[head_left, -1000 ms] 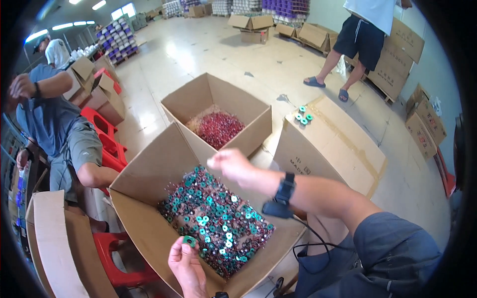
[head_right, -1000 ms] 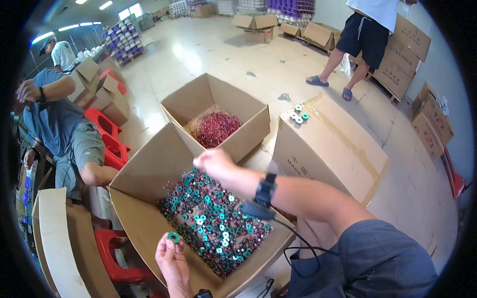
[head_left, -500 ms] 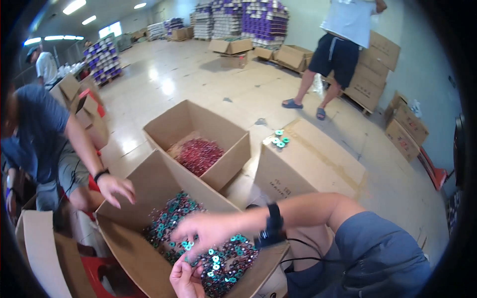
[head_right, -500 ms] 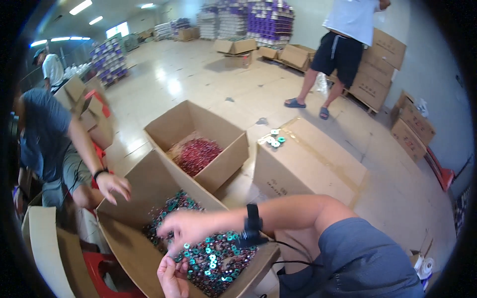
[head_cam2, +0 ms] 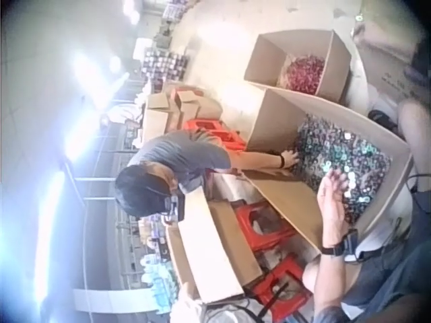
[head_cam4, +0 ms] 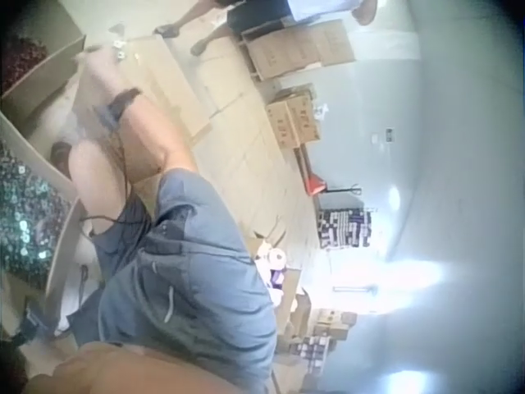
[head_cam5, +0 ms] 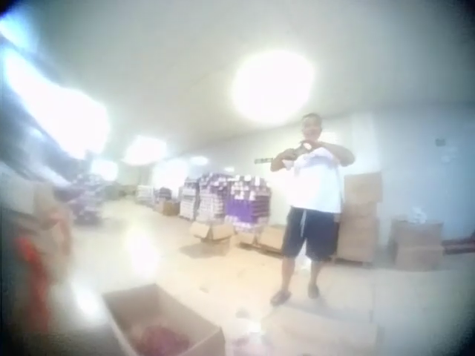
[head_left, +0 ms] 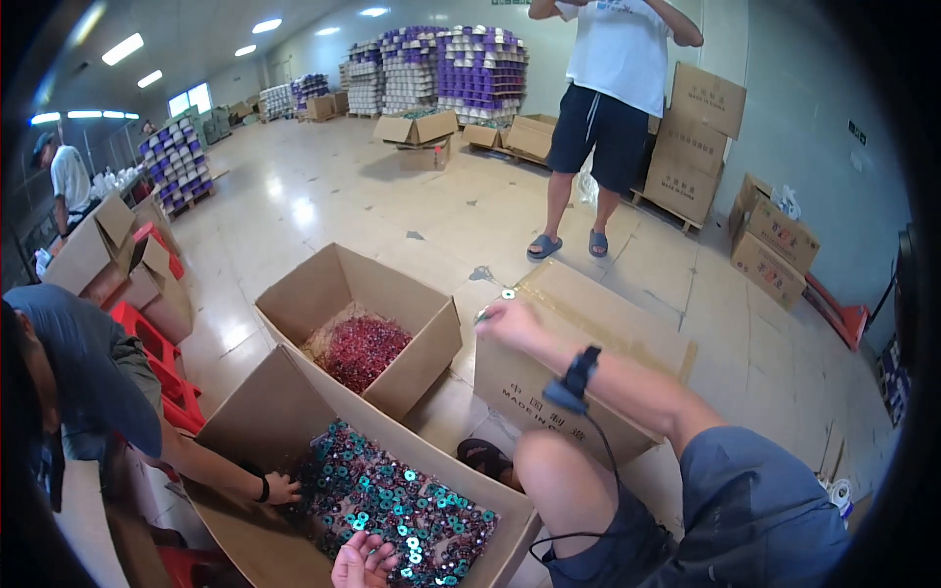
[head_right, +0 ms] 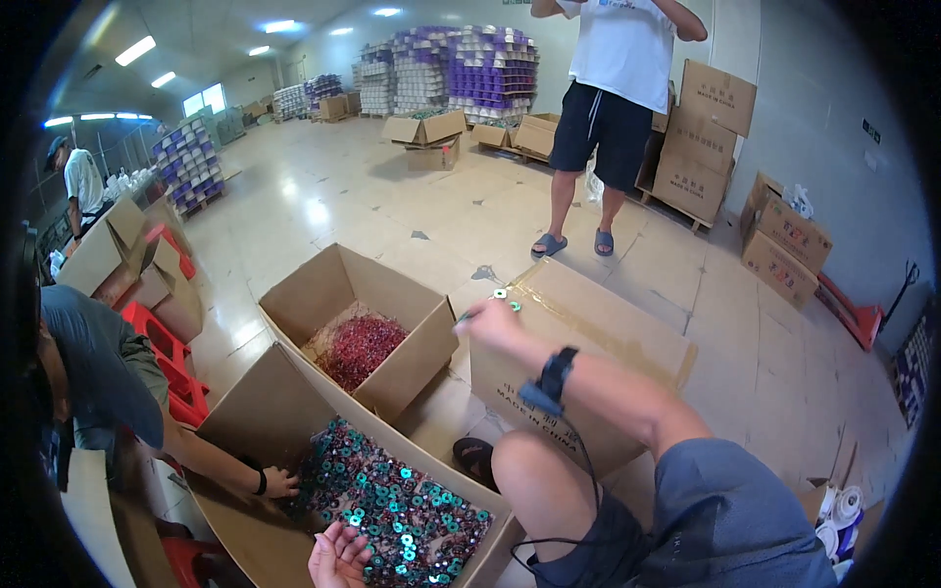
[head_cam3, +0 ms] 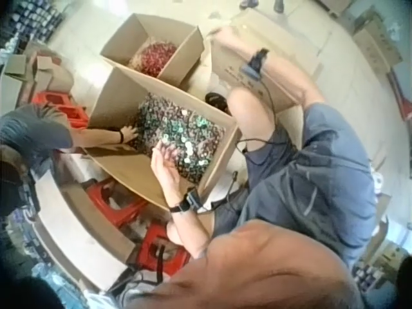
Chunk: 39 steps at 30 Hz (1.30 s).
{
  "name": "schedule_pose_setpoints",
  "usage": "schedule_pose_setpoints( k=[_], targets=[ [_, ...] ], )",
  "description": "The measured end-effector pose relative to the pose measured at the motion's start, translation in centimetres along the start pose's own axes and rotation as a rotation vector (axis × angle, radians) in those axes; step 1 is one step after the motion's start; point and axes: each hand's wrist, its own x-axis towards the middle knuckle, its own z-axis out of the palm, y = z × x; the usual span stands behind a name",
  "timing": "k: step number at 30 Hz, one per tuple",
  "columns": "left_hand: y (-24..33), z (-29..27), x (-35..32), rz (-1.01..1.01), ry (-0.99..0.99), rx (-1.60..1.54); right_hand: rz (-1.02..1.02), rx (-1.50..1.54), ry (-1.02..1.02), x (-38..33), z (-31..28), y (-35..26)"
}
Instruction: Inspecting and sorting small plastic components from a cardboard box.
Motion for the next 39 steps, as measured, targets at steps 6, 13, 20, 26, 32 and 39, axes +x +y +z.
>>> schedule_pose_setpoints(
  k=[6, 13, 20, 26, 32, 39],
  targets=[
    [-0.6, -0.6, 1.1, -0.027, 0.095, 0.074, 0.494, -0.247, 0.170, 11.4, -4.8, 8.1],
    [-1.1, -1.3, 2.1, -0.048, 0.122, 0.098, 0.552, -0.102, 0.143, 13.3, -2.7, 12.1],
    [-1.1, -1.1, 1.8, -0.074, 0.150, 0.092, 0.614, 0.077, 0.135, 13.0, -2.5, 13.7],
    [-0.6, -1.2, 1.5, -0.036, 0.179, 0.114, 0.382, 0.185, 0.039, 8.5, -1.8, 6.1],
    [-0.1, -1.2, 2.5, 0.017, 0.252, 0.029, -0.140, 0.286, -0.676, -4.1, -1.9, -11.6],
    [3.1, -1.3, -0.9, 0.125, 0.361, -0.035, -0.728, 0.131, -1.019, -14.8, 5.0, -17.1]
  ],
)
